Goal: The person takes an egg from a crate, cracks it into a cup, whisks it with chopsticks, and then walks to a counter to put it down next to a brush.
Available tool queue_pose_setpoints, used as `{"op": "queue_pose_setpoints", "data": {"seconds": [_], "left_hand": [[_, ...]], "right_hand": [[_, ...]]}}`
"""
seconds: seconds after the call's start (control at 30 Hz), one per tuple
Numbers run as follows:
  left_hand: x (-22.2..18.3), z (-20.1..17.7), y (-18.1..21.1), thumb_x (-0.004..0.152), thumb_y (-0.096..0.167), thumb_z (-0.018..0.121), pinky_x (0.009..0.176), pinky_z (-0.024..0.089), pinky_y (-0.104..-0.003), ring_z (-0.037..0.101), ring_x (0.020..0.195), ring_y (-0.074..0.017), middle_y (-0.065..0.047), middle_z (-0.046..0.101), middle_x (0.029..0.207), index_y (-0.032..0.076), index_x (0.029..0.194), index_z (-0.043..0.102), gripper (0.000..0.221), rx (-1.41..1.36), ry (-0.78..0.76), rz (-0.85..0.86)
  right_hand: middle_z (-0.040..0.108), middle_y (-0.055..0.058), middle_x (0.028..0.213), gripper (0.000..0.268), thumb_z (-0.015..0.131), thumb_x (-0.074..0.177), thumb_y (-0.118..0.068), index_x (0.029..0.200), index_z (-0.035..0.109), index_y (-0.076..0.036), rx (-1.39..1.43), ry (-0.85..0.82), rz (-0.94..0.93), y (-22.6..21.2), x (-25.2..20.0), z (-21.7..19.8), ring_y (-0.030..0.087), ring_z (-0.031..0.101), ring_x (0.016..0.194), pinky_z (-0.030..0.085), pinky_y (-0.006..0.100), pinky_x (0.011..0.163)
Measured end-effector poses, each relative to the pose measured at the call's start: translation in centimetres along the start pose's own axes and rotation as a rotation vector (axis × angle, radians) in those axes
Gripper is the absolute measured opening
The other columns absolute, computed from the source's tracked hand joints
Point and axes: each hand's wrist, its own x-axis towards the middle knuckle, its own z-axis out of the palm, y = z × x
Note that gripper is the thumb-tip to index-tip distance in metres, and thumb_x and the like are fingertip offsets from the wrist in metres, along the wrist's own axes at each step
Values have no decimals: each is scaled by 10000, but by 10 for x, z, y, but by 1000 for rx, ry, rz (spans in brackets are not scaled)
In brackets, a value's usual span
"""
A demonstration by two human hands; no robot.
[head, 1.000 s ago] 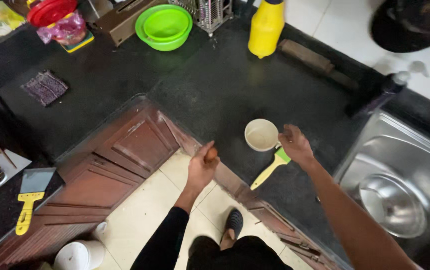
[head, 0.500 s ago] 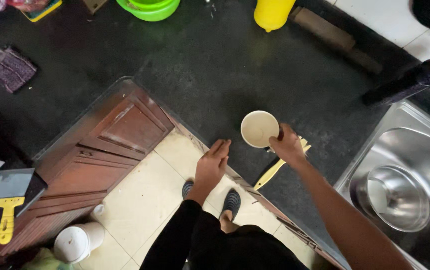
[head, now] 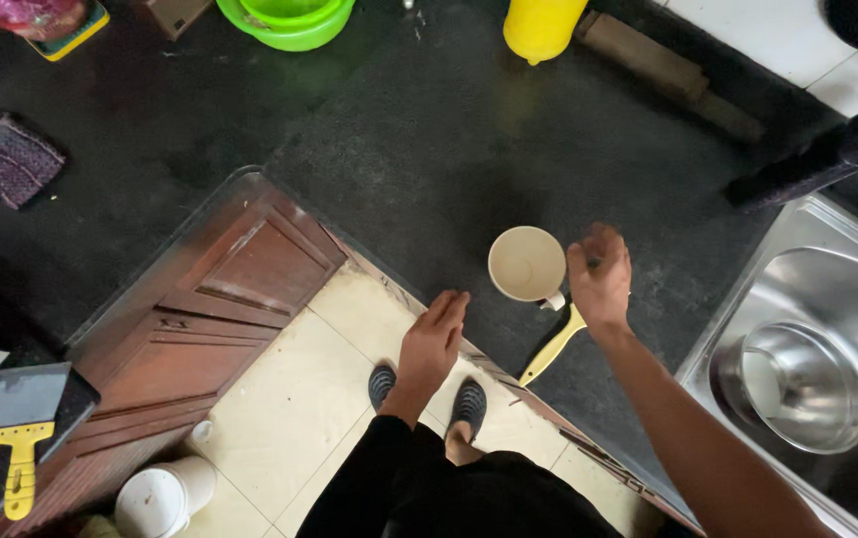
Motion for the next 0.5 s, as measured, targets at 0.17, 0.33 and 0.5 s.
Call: {"op": "queue_pose_setpoints", "data": {"seconds": [0.17, 0.33, 0.5], "left_hand": [[4, -3, 7, 956, 98, 654, 887, 606, -400, 720, 1091, -345, -142, 645, 1394, 133, 1375, 633, 420, -30, 35, -20], [59, -6, 18, 998, 247, 632, 477, 513, -301, 645, 568, -182, -159, 681, 810, 93, 1416, 585, 448, -834, -158, -603], [118, 6, 29, 1067, 418, 437, 387, 401, -250, 524, 467, -95, -57, 639, 707, 54, 1270, 628, 459, -984, -367, -627]], "right_hand": [[656, 167, 1182, 458, 654, 977, -177, 1387, 532, -14, 148, 8, 51, -18, 3, -10, 272, 674, 1090, 565, 390, 891], [718, 136, 1212, 308, 634, 1042, -178, 1314, 635, -33, 440, -207, 20, -52, 17, -38, 208, 710, 1123, 578, 357, 949], [731, 51, 1171, 476, 634, 963, -247, 1417, 588, -113, 562, -865, 152, -109, 28, -72, 198, 696, 898, 605, 354, 838]]}}
